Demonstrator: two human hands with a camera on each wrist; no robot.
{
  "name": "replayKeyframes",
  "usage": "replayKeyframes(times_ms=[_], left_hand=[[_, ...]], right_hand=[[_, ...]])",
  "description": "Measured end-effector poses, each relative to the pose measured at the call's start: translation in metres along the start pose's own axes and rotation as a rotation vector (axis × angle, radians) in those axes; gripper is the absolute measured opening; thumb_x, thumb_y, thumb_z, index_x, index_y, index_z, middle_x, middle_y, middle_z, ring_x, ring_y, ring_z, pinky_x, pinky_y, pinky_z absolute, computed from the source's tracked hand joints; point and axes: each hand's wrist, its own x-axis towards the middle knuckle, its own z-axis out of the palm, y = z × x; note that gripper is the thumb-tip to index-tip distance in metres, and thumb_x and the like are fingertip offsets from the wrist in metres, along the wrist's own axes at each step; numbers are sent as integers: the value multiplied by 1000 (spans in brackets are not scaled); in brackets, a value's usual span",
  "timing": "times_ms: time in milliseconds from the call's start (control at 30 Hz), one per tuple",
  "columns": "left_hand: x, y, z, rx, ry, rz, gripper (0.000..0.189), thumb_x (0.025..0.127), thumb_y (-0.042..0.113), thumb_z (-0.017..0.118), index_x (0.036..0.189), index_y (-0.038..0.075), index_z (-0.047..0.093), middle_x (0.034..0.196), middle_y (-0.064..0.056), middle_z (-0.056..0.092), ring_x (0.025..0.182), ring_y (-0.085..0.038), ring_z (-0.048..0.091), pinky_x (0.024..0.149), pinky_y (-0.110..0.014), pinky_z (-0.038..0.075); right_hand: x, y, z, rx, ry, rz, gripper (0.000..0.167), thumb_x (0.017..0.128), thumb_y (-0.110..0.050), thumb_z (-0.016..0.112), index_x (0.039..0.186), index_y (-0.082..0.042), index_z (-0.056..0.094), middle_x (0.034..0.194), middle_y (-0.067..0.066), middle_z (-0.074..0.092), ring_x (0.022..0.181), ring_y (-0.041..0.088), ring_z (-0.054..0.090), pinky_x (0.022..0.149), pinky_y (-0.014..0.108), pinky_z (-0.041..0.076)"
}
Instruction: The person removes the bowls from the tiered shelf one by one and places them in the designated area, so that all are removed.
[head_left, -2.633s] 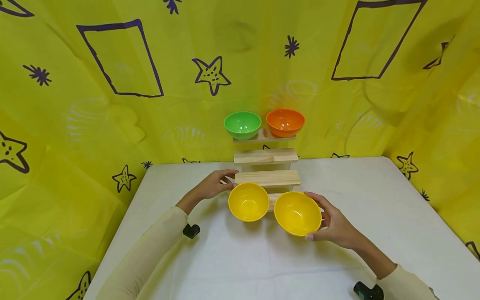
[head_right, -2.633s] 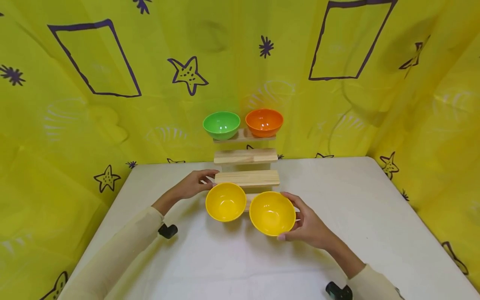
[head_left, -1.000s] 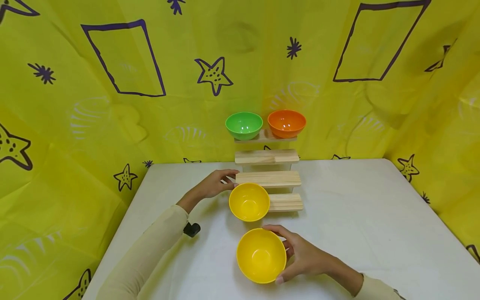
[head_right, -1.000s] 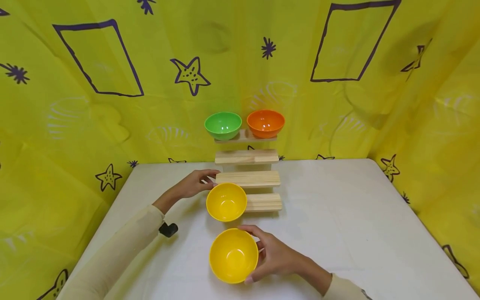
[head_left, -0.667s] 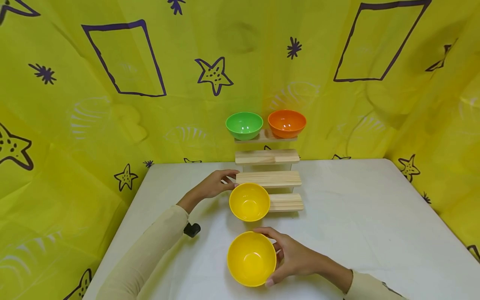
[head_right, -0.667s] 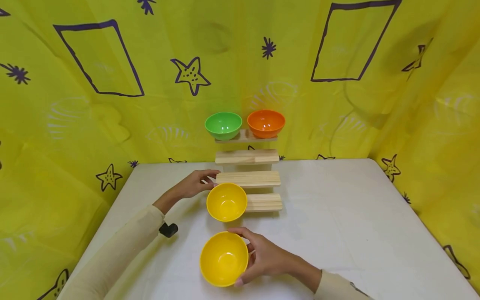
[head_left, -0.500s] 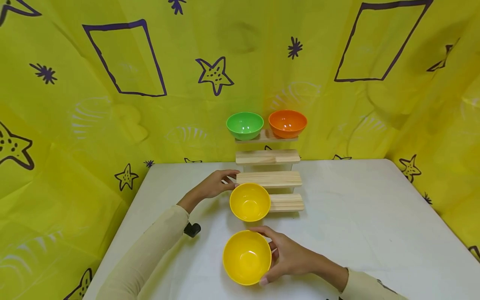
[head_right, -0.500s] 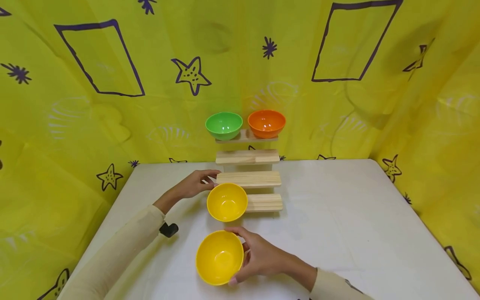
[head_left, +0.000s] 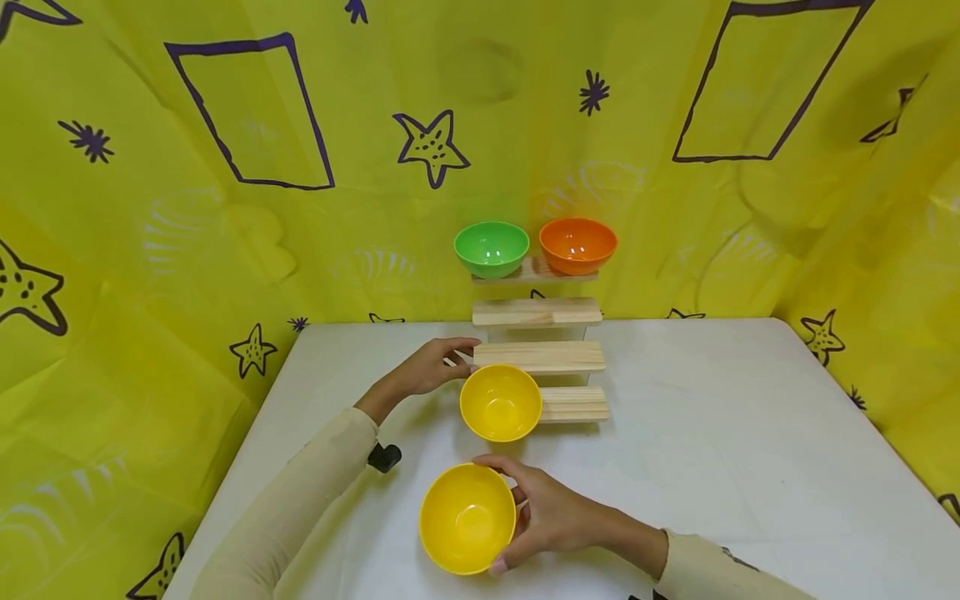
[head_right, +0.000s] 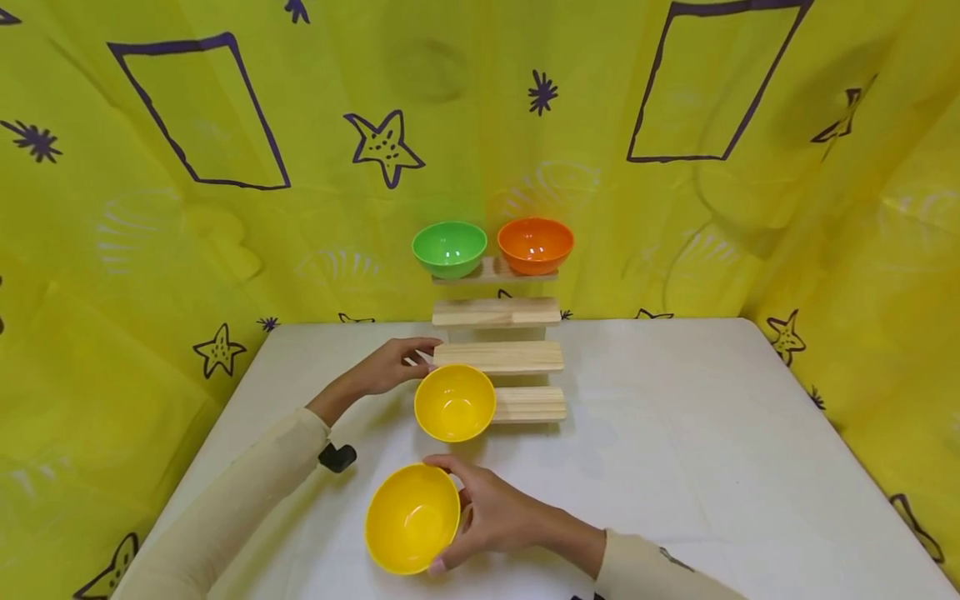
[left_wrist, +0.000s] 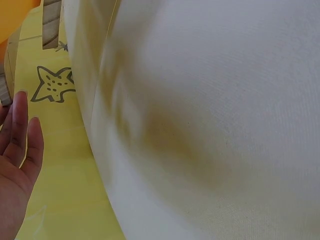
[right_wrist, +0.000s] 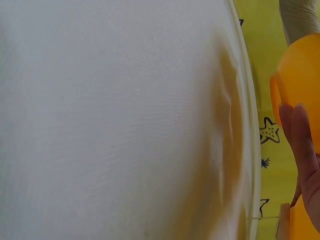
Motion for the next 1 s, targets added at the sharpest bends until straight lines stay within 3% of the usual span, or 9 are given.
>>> replayKeyframes(times_ms=[233, 500, 1000], left_hand=[[1, -1, 0, 10, -4, -15, 52, 98, 21, 67, 145, 6, 52, 132, -15, 64, 109, -26, 65, 92, -36, 56], [2, -2, 0, 10, -8, -9, 51, 99, 21, 66, 146, 5, 52, 132, -15, 64, 109, -27, 65, 93, -37, 55], [1, -1, 0, 13, -6, 0, 52, 99, 20, 66, 146, 5, 51, 132, -16, 63, 108, -27, 65, 92, -36, 56]], right_hand=[[10, 1, 10, -25, 21, 37, 98, 72, -22, 92, 152, -23, 34, 152, 9, 37, 88, 13, 68, 72, 29, 60], [23, -2, 20, -25, 39, 97, 98, 71, -20, 93, 150, -21, 35, 143, 6, 43, 78, 14, 69, 71, 27, 59], [41, 3, 30, -160, 39, 80, 98, 69, -24, 94, 148, -21, 37, 145, 1, 46, 83, 6, 63, 80, 21, 52]])
